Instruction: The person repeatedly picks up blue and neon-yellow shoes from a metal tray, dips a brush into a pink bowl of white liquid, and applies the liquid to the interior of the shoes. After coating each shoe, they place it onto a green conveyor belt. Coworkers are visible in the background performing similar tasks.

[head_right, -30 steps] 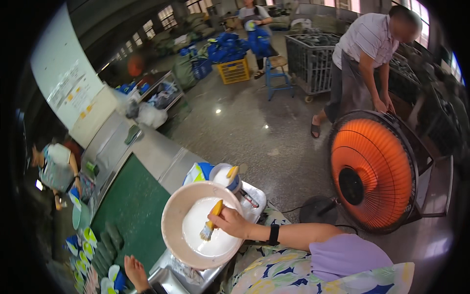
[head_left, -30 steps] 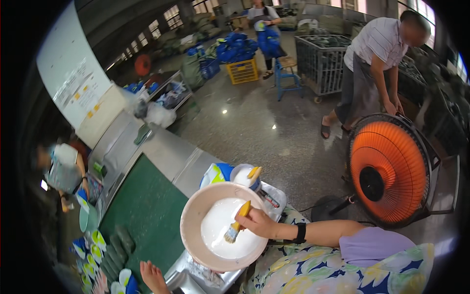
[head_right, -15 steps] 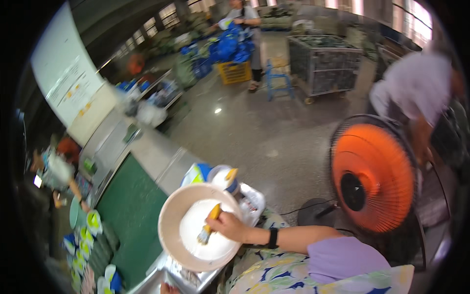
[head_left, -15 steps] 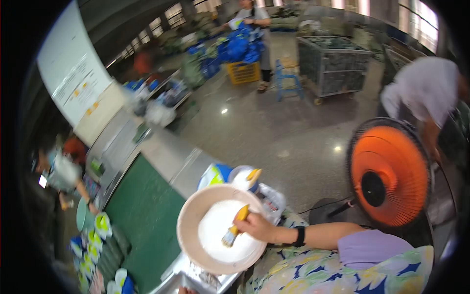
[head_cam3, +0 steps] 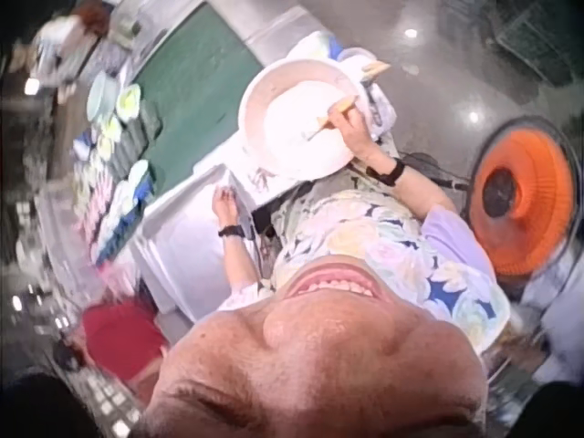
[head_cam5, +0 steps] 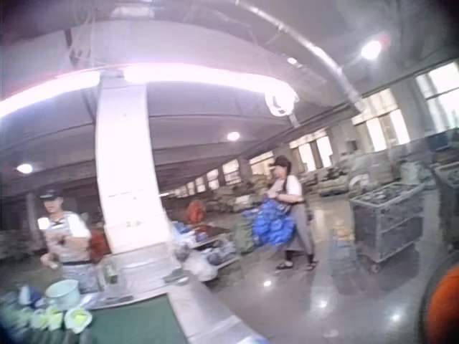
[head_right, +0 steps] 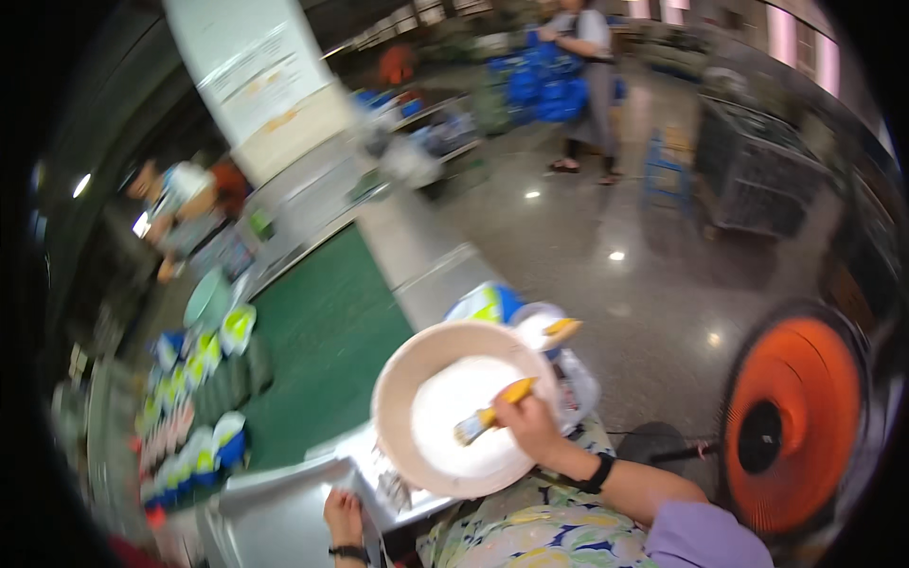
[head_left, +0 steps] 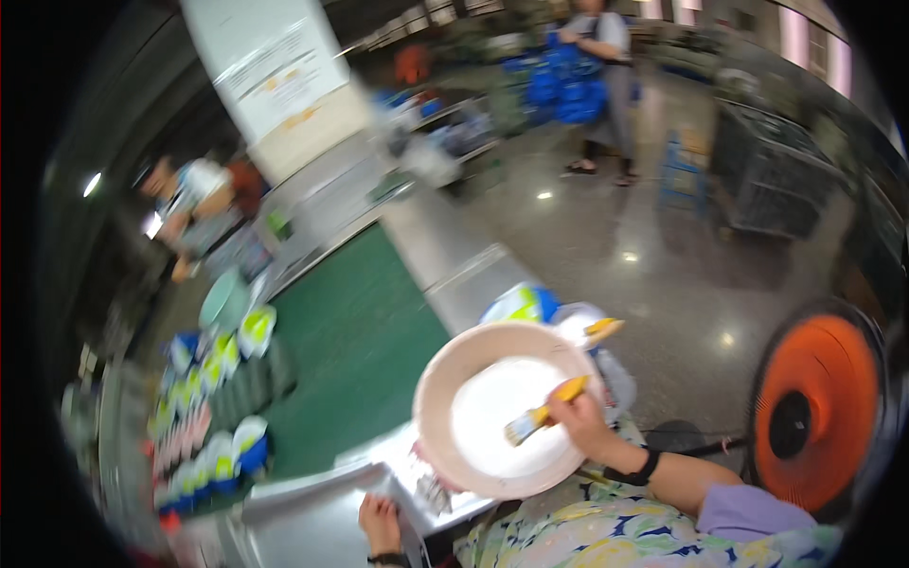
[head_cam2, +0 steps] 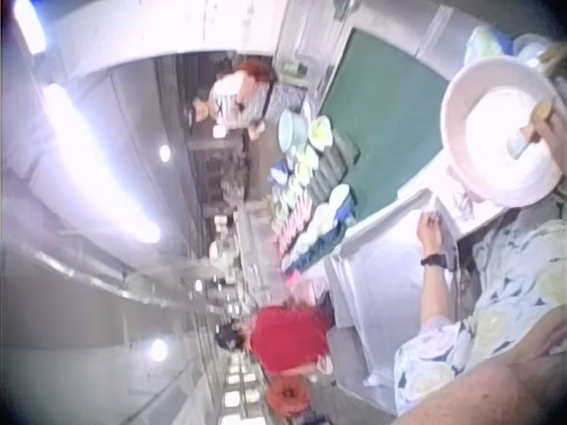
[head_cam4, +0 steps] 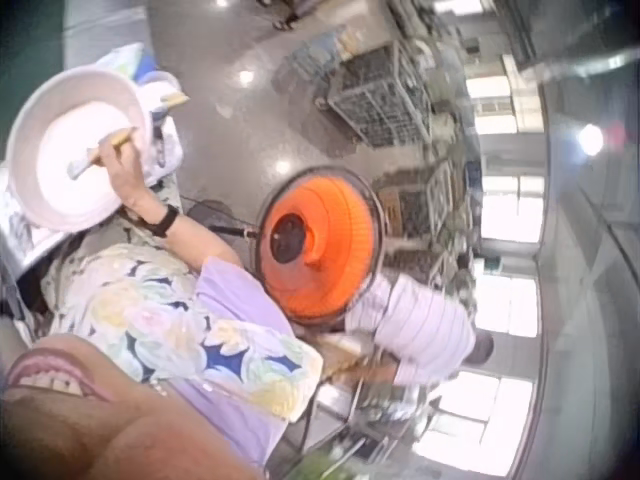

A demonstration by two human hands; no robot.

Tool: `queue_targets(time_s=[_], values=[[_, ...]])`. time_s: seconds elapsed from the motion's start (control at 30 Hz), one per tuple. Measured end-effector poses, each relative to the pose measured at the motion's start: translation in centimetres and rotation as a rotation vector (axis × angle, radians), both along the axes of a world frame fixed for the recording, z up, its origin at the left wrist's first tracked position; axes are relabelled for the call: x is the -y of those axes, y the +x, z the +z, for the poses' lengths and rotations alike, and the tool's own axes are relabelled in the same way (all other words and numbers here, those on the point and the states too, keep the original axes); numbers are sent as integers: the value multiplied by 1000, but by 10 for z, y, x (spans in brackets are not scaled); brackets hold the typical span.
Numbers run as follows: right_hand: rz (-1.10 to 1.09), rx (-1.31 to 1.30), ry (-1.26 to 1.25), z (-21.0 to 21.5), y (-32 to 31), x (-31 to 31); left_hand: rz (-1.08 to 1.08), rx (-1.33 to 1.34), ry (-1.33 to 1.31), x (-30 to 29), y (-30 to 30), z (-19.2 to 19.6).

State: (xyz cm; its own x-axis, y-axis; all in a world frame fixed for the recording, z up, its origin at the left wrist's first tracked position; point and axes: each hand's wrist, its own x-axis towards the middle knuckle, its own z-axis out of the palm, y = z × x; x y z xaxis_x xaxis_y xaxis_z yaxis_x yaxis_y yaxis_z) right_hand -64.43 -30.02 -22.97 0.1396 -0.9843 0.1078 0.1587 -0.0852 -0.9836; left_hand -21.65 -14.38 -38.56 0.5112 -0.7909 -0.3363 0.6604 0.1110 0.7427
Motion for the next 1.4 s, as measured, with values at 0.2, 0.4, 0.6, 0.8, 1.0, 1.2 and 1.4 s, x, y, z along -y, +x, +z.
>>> queue_targets(time_s=[0.2,0.4,0.6,0.8,1.0,1.2,1.4], values=[[-117,27,-26,-10,-15,0,50,-73,42,26,-14,17],[-12,19,-50,0,0,-4,108,-8,118,1,-11,28],[15,-20,-47,7,5,-5,91,-10,86,-3,-5,15],[-63,30,-7,-16,-11,4,-22,-122,-139,13,-6,21],[6,56,-17,13,2,0,94,74,134,3,-14,25],[-3,-42,52,24,-9,-5,86,77,162,6,-10,28],[-7,-12,20,17,-11,-3,38,97,150,13,-14,31]])
